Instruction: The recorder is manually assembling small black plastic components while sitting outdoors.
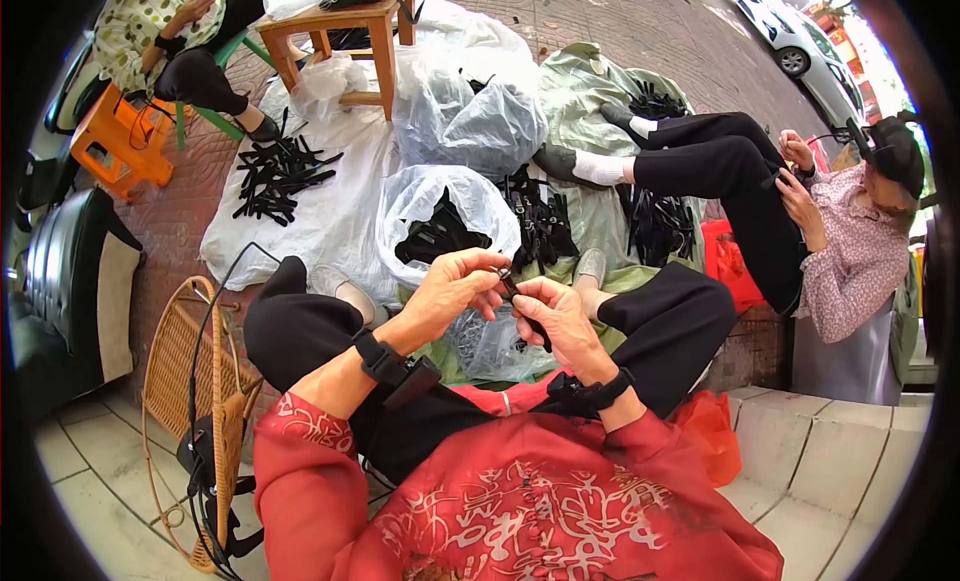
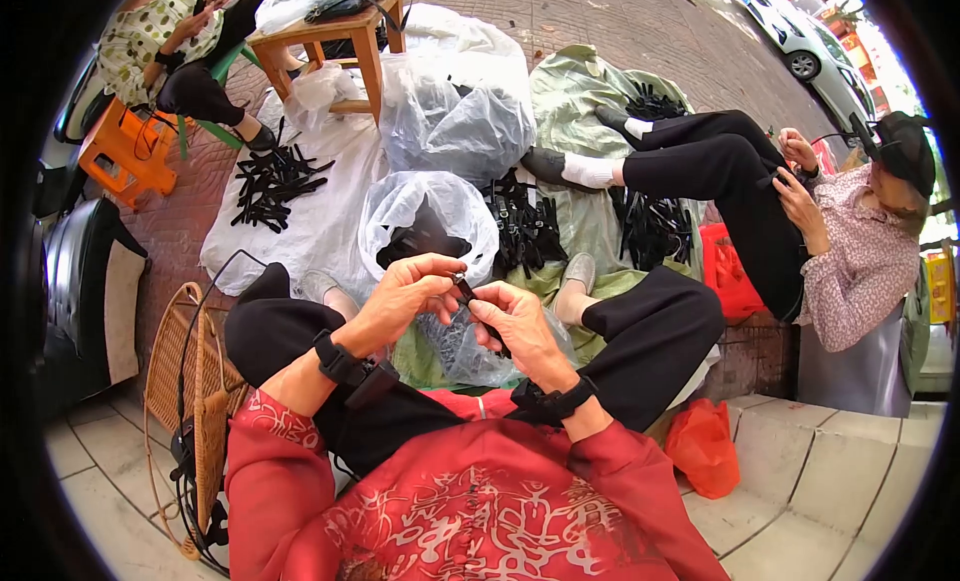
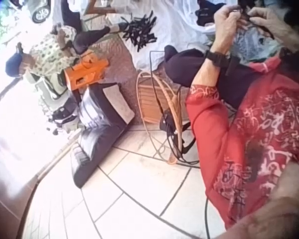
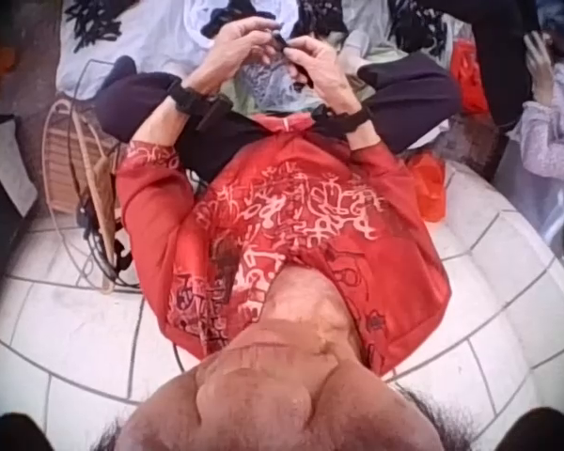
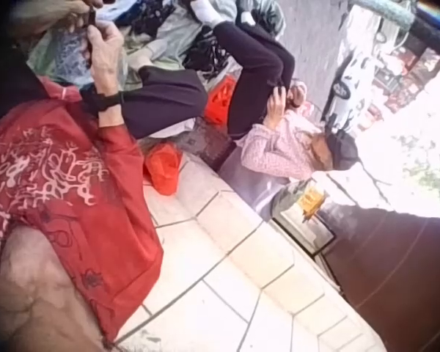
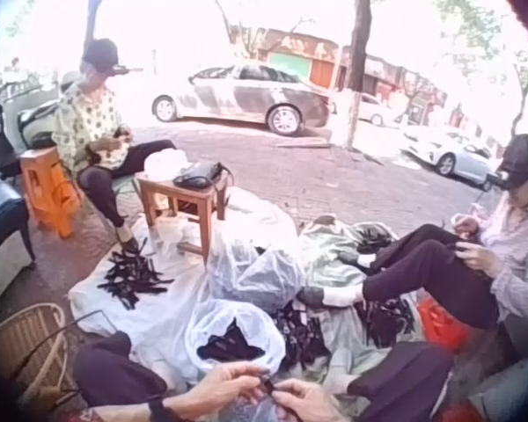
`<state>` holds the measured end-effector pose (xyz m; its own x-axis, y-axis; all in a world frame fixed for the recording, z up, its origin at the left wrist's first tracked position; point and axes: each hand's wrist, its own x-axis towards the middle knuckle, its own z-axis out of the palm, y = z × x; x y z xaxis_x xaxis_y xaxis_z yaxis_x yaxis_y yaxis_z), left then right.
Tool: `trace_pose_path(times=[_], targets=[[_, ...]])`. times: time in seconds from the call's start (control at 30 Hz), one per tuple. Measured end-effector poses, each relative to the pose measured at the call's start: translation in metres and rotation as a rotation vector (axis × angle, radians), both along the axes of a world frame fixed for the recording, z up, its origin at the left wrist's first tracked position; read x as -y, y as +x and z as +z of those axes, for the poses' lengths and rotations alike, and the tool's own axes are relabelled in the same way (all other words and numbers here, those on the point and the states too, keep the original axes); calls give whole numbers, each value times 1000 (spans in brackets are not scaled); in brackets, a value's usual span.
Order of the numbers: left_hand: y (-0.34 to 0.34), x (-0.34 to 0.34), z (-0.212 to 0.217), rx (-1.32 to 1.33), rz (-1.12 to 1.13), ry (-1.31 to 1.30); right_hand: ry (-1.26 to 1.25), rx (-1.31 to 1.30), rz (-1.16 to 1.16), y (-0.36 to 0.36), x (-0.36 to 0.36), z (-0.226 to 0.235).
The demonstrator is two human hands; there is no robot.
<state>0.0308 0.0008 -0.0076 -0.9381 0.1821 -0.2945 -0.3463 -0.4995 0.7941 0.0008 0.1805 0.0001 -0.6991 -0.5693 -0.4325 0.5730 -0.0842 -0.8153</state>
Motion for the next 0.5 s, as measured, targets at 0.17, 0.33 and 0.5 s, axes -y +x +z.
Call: trace_pose_path(times=[0.17,0.33,0.5], targets=[[-2,-1,0,10,31,-48,6,-20,28,5,1,-2],[-2,-2,1,37,32,-81,-17,-14,-33,10,7,1],[-3,-3,-3,130,39,4,98,-174,-48,13,9,0]])
